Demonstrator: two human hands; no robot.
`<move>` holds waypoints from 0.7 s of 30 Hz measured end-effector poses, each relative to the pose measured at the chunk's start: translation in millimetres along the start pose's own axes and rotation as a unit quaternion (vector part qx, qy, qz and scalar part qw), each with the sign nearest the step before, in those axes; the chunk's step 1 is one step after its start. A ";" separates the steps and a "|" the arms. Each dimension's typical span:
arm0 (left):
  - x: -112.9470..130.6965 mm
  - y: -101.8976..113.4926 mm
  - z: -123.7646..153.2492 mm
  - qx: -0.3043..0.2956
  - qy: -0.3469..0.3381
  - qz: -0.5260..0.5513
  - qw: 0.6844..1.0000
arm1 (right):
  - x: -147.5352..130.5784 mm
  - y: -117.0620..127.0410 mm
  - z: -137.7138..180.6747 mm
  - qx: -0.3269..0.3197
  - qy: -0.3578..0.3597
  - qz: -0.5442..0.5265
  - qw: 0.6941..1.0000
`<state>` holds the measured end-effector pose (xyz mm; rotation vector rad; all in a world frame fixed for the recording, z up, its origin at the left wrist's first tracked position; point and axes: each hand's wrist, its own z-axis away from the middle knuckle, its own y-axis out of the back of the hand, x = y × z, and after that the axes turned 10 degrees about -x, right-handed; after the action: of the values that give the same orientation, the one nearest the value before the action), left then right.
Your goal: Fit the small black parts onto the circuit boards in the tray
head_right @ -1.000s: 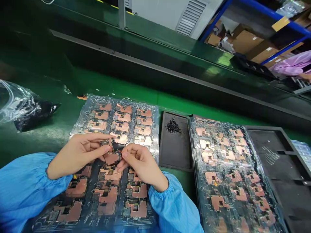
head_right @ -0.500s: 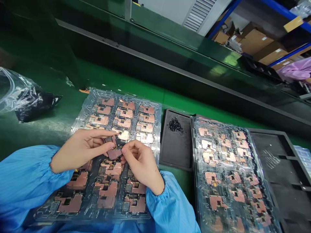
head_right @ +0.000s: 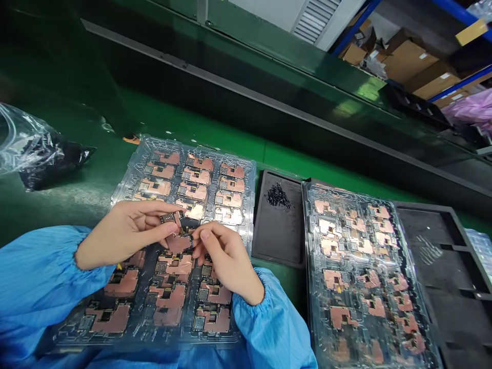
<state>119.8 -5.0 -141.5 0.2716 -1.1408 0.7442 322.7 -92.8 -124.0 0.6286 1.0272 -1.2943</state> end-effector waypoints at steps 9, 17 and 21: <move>13.4 8.4 11.6 -0.058 -0.076 -0.075 0.993 | -12.0 -0.1 19.2 0.029 0.044 0.271 0.961; -3.0 36.5 64.4 0.088 -0.017 -0.161 0.983 | -12.1 -24.0 37.6 -0.277 0.002 0.482 0.831; -22.4 33.4 71.8 0.080 -0.006 -0.171 0.982 | -3.7 -30.8 34.4 -0.298 -0.022 0.541 0.786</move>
<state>41.2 -29.0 -137.3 0.5929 -1.0119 0.5287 302.0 -126.9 -100.5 0.5336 0.7442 0.0530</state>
